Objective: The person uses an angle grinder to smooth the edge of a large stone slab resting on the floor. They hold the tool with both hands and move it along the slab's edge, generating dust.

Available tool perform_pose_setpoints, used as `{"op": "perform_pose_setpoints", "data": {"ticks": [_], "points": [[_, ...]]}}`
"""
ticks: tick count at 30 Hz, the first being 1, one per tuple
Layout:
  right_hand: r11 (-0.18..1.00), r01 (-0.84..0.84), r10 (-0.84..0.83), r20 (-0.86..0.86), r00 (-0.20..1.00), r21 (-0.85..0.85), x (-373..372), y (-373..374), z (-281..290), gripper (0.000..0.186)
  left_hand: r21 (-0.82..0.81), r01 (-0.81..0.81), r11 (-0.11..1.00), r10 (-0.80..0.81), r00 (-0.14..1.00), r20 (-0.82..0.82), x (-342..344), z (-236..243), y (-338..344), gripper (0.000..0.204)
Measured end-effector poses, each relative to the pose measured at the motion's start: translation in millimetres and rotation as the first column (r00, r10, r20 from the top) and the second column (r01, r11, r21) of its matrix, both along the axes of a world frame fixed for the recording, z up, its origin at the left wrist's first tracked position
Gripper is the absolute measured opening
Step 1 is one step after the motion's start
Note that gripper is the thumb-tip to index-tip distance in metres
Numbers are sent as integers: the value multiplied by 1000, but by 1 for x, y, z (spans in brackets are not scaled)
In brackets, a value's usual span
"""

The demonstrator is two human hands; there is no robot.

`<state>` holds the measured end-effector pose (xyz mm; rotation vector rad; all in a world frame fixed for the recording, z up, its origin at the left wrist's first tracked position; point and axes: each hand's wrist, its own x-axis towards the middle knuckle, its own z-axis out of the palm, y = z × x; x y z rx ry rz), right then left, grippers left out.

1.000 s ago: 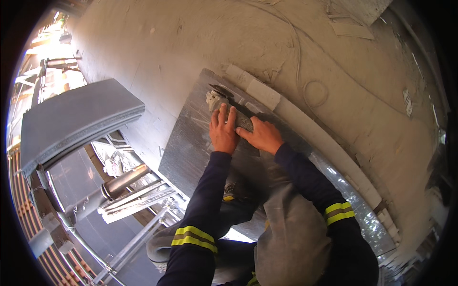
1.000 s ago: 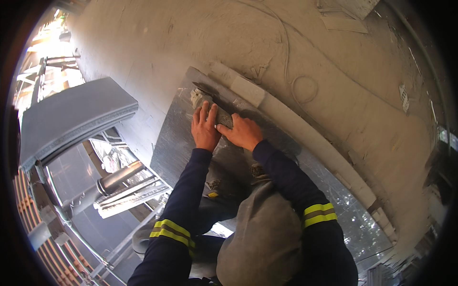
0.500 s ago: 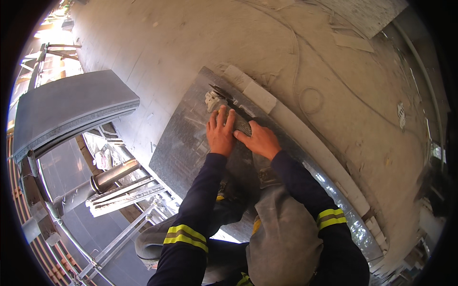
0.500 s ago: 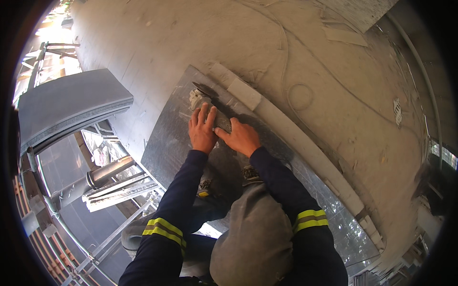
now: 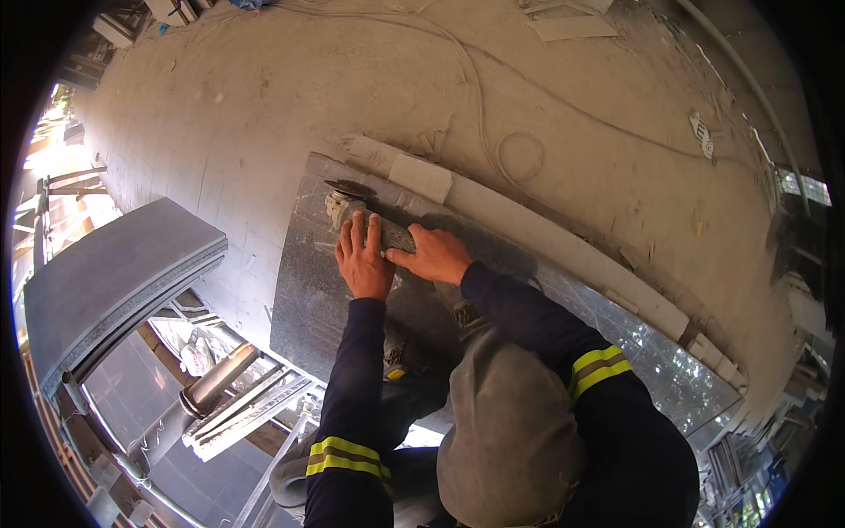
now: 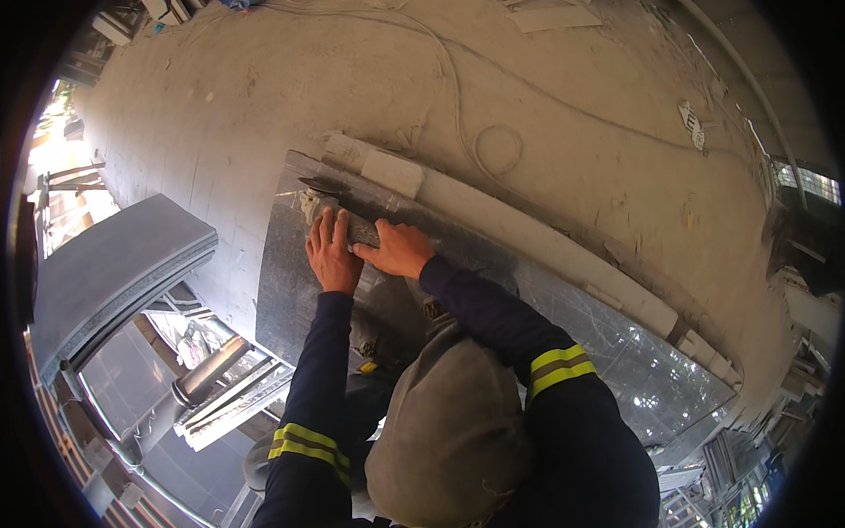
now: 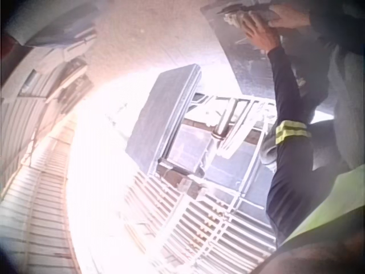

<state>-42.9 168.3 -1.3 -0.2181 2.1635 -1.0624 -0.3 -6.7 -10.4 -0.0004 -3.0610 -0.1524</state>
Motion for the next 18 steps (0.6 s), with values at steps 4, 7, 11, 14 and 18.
{"op": "perform_pose_setpoints", "data": {"ticks": [4,7,11,14,18], "points": [[1000,12,-12,-10,1000,-21,5,6,2,83,5,8,1000,-8,1000,-8,3,6,6,67],[1000,11,-11,0,1000,-21,7,9,5,83,13,14,1000,-13,1000,-10,6,7,7,67],[1000,12,-12,-9,1000,-17,10,12,6,83,-6,25,1000,-25,1000,-10,8,9,10,68],[1000,7,-7,-4,1000,-14,11,15,9,84,-12,24,1000,-24,1000,-14,10,9,11,66],[1000,9,-9,14,1000,-1,12,20,11,84,-19,30,999,-30,999,11,11,12,16,66]]}}
